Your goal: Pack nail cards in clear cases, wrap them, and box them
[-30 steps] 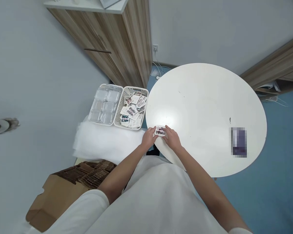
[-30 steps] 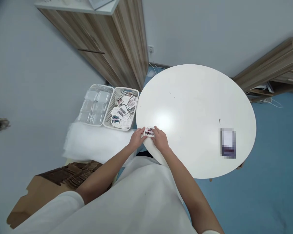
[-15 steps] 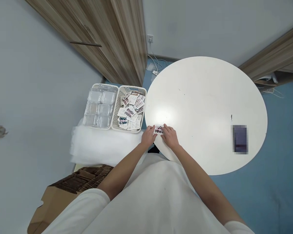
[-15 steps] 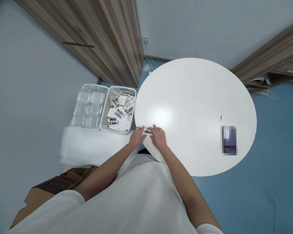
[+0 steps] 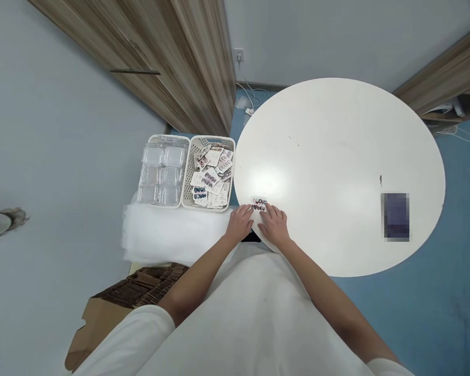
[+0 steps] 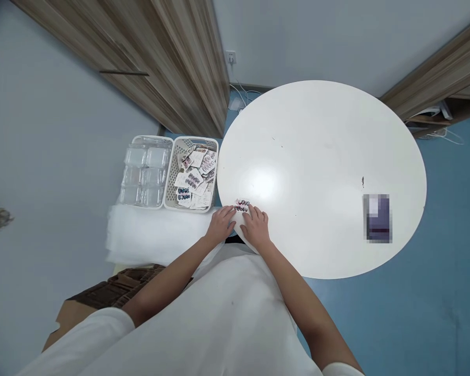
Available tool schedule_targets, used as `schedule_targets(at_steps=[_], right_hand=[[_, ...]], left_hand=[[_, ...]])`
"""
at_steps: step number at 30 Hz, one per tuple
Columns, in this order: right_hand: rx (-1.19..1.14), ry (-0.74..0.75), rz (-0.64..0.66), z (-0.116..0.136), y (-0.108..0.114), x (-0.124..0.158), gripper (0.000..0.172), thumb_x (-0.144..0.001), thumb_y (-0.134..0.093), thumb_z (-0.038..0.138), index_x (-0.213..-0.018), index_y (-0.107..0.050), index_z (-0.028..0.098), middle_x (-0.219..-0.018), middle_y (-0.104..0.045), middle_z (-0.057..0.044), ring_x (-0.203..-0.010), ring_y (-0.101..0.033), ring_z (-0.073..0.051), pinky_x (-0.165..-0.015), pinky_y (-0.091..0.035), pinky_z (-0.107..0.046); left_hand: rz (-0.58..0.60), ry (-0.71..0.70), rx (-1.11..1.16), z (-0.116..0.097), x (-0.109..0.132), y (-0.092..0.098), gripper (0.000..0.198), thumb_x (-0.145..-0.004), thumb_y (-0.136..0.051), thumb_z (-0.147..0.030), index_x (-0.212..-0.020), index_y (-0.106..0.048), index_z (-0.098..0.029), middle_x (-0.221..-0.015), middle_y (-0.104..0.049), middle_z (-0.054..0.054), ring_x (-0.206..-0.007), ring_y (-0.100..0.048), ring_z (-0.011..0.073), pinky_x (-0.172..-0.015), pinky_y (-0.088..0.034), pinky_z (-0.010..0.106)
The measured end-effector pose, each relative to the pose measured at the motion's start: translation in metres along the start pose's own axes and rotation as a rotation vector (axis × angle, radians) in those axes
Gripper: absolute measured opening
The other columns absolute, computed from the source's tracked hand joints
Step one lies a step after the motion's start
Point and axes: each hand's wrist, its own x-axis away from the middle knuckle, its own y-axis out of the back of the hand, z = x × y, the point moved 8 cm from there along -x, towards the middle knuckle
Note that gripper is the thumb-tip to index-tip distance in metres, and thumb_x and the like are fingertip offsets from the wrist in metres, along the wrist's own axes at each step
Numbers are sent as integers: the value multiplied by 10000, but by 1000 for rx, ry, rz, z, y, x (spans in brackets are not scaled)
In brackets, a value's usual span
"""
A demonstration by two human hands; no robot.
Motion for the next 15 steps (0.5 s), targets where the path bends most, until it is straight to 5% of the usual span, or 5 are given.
schedule_targets(at_steps=[15], right_hand=[[42,-19,50,5,5,-37,362,-824,-406,325,-1158,-462,198,-1405,-296,-102,-1270,-237,-287,-955,-185,-494]], left_hand=[[-7,39,-77,10,-24,12,429,-820,-405,-260,-1238,-404,-163,-1358,-381,86,-1277,-278,246,-938,-315,400]])
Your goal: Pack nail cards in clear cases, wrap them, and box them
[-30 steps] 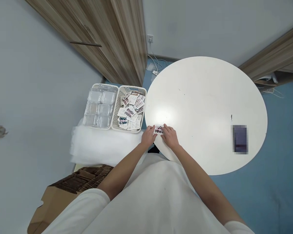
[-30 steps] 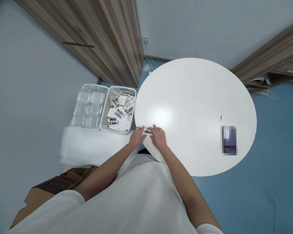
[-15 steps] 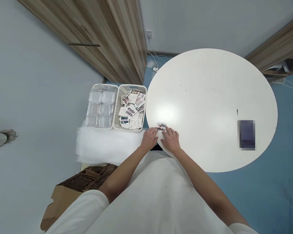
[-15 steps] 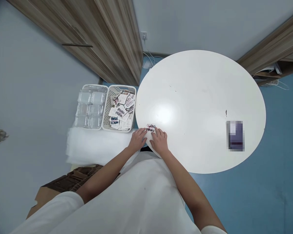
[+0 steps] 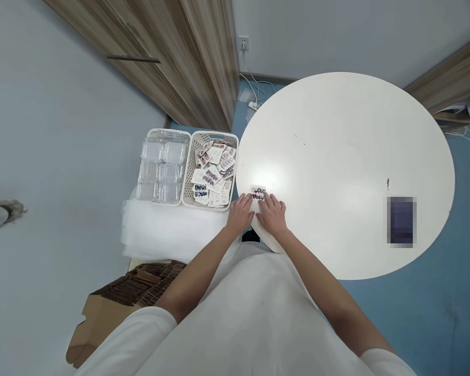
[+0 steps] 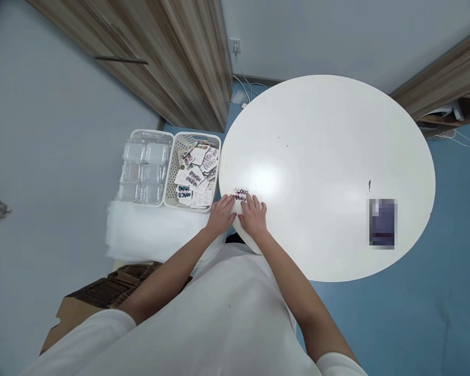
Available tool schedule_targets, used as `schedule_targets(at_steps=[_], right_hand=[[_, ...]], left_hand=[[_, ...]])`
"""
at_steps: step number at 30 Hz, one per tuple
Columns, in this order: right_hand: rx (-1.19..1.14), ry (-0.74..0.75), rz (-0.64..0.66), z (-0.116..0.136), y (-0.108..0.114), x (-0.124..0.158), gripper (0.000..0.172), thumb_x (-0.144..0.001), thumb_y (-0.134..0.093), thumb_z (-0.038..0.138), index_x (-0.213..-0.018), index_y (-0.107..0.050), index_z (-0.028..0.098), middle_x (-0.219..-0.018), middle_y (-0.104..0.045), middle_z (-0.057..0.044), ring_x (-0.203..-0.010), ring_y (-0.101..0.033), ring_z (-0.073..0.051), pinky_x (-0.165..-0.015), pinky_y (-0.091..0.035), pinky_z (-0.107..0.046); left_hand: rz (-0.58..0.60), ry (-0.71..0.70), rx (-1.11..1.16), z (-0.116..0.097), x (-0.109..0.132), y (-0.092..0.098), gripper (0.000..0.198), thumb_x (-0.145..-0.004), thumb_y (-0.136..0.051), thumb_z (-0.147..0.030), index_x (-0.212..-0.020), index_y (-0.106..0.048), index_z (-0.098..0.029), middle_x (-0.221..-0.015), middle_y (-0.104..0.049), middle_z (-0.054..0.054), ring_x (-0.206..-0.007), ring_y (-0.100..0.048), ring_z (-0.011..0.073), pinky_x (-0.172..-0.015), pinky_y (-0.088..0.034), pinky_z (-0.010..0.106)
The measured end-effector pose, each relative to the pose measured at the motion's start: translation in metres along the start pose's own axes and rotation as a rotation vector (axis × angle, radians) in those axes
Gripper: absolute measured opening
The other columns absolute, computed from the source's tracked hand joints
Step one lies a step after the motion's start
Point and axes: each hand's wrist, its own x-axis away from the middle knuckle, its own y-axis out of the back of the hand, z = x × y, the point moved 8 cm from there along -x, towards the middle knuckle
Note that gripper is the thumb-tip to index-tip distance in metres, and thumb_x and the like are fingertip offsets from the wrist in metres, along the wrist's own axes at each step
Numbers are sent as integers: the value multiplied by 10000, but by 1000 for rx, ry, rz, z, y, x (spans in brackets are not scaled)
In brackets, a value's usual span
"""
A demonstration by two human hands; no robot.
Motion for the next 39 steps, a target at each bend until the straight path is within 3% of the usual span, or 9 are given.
schedule_targets(at_steps=[14,21,25,32,39], right_hand=[[-1,-9,33,0,-2,-2,364,-821,-411,322,-1160,-447,192,-1418,-263,-116,-1287,-219,-287,-965,-189,-507],[-10,-15,44,1,-5,5,479,-819,-425,330,-1265,-349,171,-1435,-202,-142,-1317,-149,-292,-980,-184,-508],[-10,-30,49,-7,-1,27,490,-829,-412,342,-1283,-334,176,-1431,-215,-140,-1318,-157,-284,-983,-211,-490],[-6,24,66,-33,9,97,463,-843,-378,334,-1278,-343,179,-1399,-282,-142,-1300,-223,-271,-964,-285,-464],[-63,223,59,-56,2,131,438,-849,-366,318,-1257,-369,161,-1363,-334,-143,-1272,-286,-260,-954,-340,-437]], left_hand=[[-29,-21,135,6,-2,-5,471,-788,-444,-227,-1239,-388,-105,-1347,-376,137,-1290,-264,247,-989,-331,407],[-44,-52,181,8,1,-8,463,-811,-419,-237,-1251,-356,-107,-1383,-311,146,-1311,-215,238,-1021,-309,430],[-67,-31,202,8,5,-8,430,-833,-399,-247,-1240,-370,-109,-1386,-308,139,-1318,-193,227,-1046,-286,419],[-119,72,256,-5,27,-5,381,-827,-418,-228,-1194,-432,-127,-1361,-358,118,-1305,-237,221,-1025,-336,404],[-233,269,301,-27,87,-13,363,-845,-384,-263,-1186,-453,-159,-1345,-389,84,-1290,-276,201,-1010,-367,385]])
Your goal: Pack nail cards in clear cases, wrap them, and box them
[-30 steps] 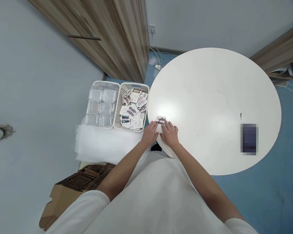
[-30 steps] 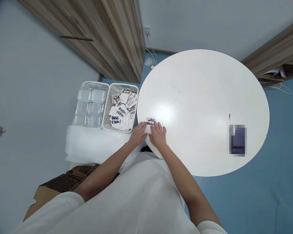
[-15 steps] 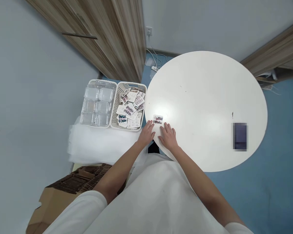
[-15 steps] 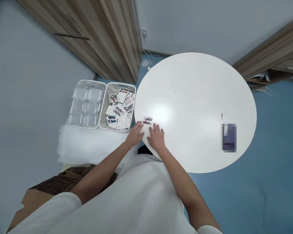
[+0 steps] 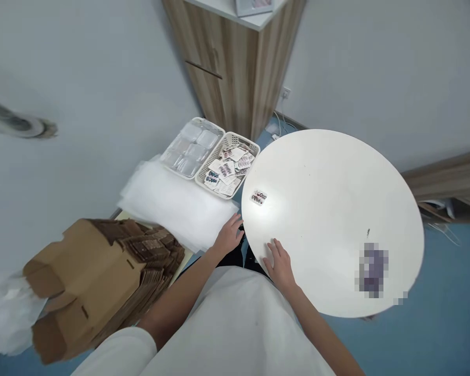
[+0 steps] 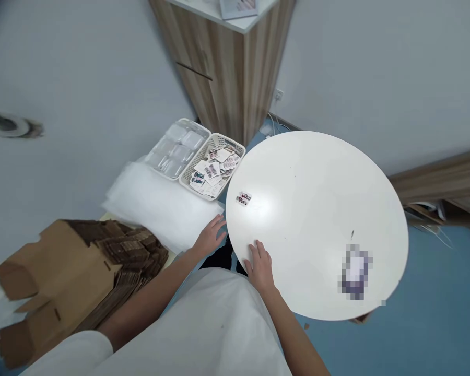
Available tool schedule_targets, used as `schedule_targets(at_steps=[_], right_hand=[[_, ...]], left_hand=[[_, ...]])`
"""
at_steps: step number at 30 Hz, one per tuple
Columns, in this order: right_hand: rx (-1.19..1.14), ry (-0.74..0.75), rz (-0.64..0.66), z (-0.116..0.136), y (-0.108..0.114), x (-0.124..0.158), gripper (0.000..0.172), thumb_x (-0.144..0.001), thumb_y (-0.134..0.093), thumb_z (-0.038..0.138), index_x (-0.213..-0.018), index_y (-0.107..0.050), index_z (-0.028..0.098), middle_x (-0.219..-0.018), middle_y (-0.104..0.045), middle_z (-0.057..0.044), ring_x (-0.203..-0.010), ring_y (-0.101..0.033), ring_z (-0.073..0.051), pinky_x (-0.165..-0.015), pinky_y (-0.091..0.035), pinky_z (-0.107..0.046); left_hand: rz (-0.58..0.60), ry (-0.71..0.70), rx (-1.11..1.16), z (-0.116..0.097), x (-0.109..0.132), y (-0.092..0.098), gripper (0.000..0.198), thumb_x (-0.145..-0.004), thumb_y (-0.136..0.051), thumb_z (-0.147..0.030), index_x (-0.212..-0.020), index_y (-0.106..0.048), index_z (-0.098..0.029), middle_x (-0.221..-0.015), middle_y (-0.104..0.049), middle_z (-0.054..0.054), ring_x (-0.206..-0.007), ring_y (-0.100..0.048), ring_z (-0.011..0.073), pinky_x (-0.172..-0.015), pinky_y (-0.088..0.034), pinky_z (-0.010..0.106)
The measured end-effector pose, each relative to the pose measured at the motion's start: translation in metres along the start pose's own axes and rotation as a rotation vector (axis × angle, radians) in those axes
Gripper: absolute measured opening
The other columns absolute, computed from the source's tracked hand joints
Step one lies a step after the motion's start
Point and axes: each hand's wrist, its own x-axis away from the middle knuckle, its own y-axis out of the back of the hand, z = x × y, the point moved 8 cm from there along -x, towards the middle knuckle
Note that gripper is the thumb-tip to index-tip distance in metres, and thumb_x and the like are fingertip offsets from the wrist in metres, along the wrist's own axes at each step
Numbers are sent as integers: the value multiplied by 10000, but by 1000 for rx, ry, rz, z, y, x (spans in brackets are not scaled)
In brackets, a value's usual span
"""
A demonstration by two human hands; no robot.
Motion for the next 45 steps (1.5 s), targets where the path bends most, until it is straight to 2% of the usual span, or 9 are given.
schedule_targets(at_steps=[4,8,12,16,23,29,35,41,45], right_hand=[[-36,134,29,0,2,1,418,-844,-376,314,-1234,-402,168,-1322,-398,-136,-1234,-352,-259,-949,-366,-438],[-70,222,58,10,14,-2,424,-837,-371,304,-1238,-405,172,-1250,-483,-124,-1171,-439,-250,-927,-407,-426],[-126,289,76,24,19,-5,411,-820,-385,315,-1220,-432,231,-1182,-546,-85,-1066,-536,-242,-871,-462,-404],[-208,291,62,40,15,-19,401,-820,-368,356,-1207,-433,273,-1134,-577,-58,-849,-633,-212,-727,-525,-370],[-184,356,72,114,10,-55,403,-822,-370,370,-1185,-453,216,-1069,-605,-84,-841,-625,-206,-708,-511,-358],[-167,409,81,169,0,-56,369,-808,-409,332,-1148,-491,213,-1042,-615,-79,-822,-619,-189,-717,-503,-337],[-129,417,132,184,3,-68,345,-789,-449,289,-1118,-517,214,-1033,-619,-72,-801,-619,-177,-727,-493,-335],[-230,294,196,182,17,-115,339,-786,-462,326,-1099,-525,211,-1066,-605,-78,-823,-614,-180,-710,-488,-338],[-418,178,178,180,29,-173,344,-750,-510,364,-1046,-550,193,-1067,-605,-89,-844,-608,-194,-733,-482,-350]], left_hand=[[-6,152,10,11,50,5,354,-841,-393,-296,-1167,-479,-188,-1303,-444,77,-1242,-359,219,-961,-414,382],[8,244,53,21,86,24,355,-853,-362,-336,-1141,-502,-181,-1173,-551,79,-1087,-510,206,-894,-449,341],[-12,227,31,21,99,55,360,-834,-394,-346,-1133,-513,-186,-1141,-573,76,-1057,-527,211,-896,-427,331],[65,160,-44,19,107,86,382,-774,-488,-347,-1129,-521,-211,-1131,-584,75,-1046,-537,236,-869,-422,337],[31,141,-142,38,126,147,460,-749,-524,-374,-1172,-486,-198,-1153,-568,106,-1028,-549,252,-830,-421,329],[24,92,-147,51,120,168,475,-734,-538,-382,-1171,-476,-206,-1164,-566,94,-1039,-546,243,-826,-414,315],[25,59,-125,62,98,177,488,-734,-545,-391,-1173,-476,-189,-1160,-569,104,-1034,-549,245,-815,-420,311],[20,72,-47,83,67,185,476,-765,-504,-392,-1183,-467,-167,-1176,-554,113,-1058,-530,238,-837,-412,312],[4,101,-36,101,34,197,486,-757,-519,-395,-1183,-469,-166,-1177,-551,114,-1077,-512,254,-860,-405,331]])
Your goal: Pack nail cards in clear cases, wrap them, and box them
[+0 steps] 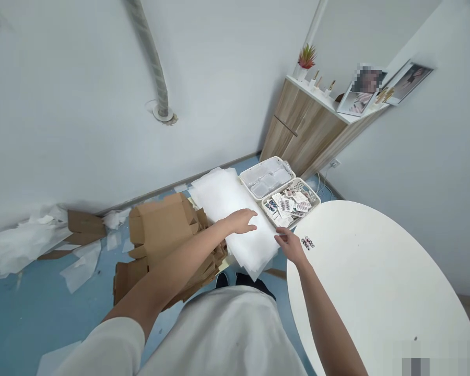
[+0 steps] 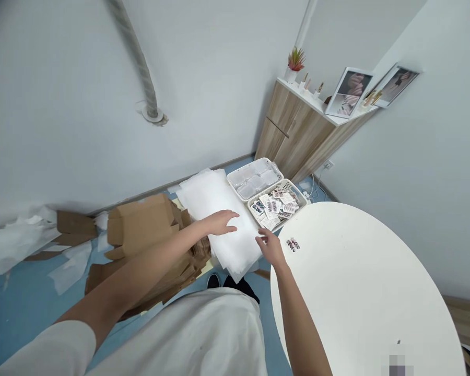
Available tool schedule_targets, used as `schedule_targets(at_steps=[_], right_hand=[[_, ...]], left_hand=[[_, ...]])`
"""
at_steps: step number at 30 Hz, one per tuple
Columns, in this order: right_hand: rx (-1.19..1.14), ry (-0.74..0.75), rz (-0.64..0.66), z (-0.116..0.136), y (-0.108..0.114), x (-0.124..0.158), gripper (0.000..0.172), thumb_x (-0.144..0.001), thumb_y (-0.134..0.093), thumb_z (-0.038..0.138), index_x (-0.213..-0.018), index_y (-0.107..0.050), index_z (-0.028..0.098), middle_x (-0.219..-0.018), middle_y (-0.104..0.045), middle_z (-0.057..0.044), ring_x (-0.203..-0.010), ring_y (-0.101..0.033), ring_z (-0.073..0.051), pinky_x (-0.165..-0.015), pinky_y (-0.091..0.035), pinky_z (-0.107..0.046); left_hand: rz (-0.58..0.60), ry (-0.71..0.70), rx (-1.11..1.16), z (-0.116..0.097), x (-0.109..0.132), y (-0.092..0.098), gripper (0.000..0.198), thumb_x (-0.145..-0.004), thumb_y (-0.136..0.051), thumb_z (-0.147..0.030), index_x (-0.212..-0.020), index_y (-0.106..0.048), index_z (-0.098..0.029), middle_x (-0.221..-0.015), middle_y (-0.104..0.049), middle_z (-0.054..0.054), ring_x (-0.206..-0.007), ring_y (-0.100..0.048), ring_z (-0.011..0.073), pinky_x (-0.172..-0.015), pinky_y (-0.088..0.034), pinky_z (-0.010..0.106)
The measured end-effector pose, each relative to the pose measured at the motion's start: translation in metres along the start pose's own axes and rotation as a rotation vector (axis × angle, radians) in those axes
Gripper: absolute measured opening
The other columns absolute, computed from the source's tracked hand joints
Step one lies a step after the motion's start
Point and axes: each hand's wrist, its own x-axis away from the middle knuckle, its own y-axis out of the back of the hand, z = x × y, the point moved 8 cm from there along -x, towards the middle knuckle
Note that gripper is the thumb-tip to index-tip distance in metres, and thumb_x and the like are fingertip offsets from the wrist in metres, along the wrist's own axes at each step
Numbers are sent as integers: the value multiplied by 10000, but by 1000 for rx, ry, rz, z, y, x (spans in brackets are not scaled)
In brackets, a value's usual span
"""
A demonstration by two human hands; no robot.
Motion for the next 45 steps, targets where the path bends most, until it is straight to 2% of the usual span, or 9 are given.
schedule_targets(at_steps=[5,9,14,19,26,30,34,39,45], right_hand=[[-422,-150,-155,-18,27,-88,427,-715,-538,419,-1051,-531,157,-1024,-604,-107,-812,-612,-188,-709,-489,-334],[-630,-243,-262,-36,39,-149,477,-683,-575,430,-1109,-489,233,-1103,-544,-64,-794,-596,-156,-663,-493,-302],[-564,-262,-388,-57,48,-209,587,-680,-578,392,-1217,-388,251,-1193,-461,-74,-699,-544,-118,-635,-471,-306],[-378,-219,-419,-70,46,-241,621,-692,-553,370,-1259,-357,209,-1187,-440,-110,-654,-506,-111,-683,-455,-341],[-299,-184,-433,-67,40,-244,603,-708,-533,334,-1262,-351,180,-1153,-460,-118,-643,-511,-117,-679,-458,-330],[-293,-172,-454,-64,42,-242,586,-715,-528,341,-1256,-365,189,-1115,-482,-104,-630,-502,-114,-711,-450,-343],[-372,-162,-485,-57,52,-229,577,-727,-525,372,-1255,-365,203,-1127,-469,-93,-660,-505,-110,-720,-450,-328],[-506,-159,-525,-34,65,-182,491,-750,-500,435,-1191,-421,233,-1096,-489,-64,-720,-529,-112,-699,-455,-294],[-796,-188,-529,-17,60,-98,354,-724,-521,488,-970,-481,237,-900,-539,2,-605,-584,-90,-580,-463,-242]], left_hand=[[-13,42,91,18,-67,17,519,-751,-543,-357,-1219,-430,-161,-1232,-507,119,-1117,-483,256,-915,-386,347],[-73,204,337,47,-129,21,716,-740,-563,-339,-1341,-221,-153,-1316,-402,159,-1096,-503,253,-863,-431,362],[-158,259,431,70,-193,15,763,-677,-586,-205,-1345,-218,-183,-1368,-326,122,-1183,-403,267,-919,-396,386],[-220,308,425,75,-223,3,732,-657,-571,-157,-1322,-267,-181,-1358,-335,104,-1210,-347,280,-974,-336,418],[-247,301,450,71,-228,-11,707,-661,-582,-148,-1301,-282,-159,-1325,-384,119,-1212,-335,292,-999,-280,443],[-298,345,577,73,-229,-13,731,-631,-617,-147,-1287,-295,-174,-1308,-397,122,-1188,-371,281,-975,-315,426],[-350,342,715,61,-221,-8,726,-629,-623,-138,-1278,-301,-179,-1301,-404,122,-1169,-407,251,-944,-353,393],[-411,268,829,35,-190,3,664,-664,-624,-178,-1258,-329,-219,-1300,-410,113,-1114,-473,226,-904,-378,383],[-468,177,956,0,-124,6,571,-659,-641,-188,-1181,-414,-236,-1256,-451,95,-1007,-544,188,-812,-425,325]])
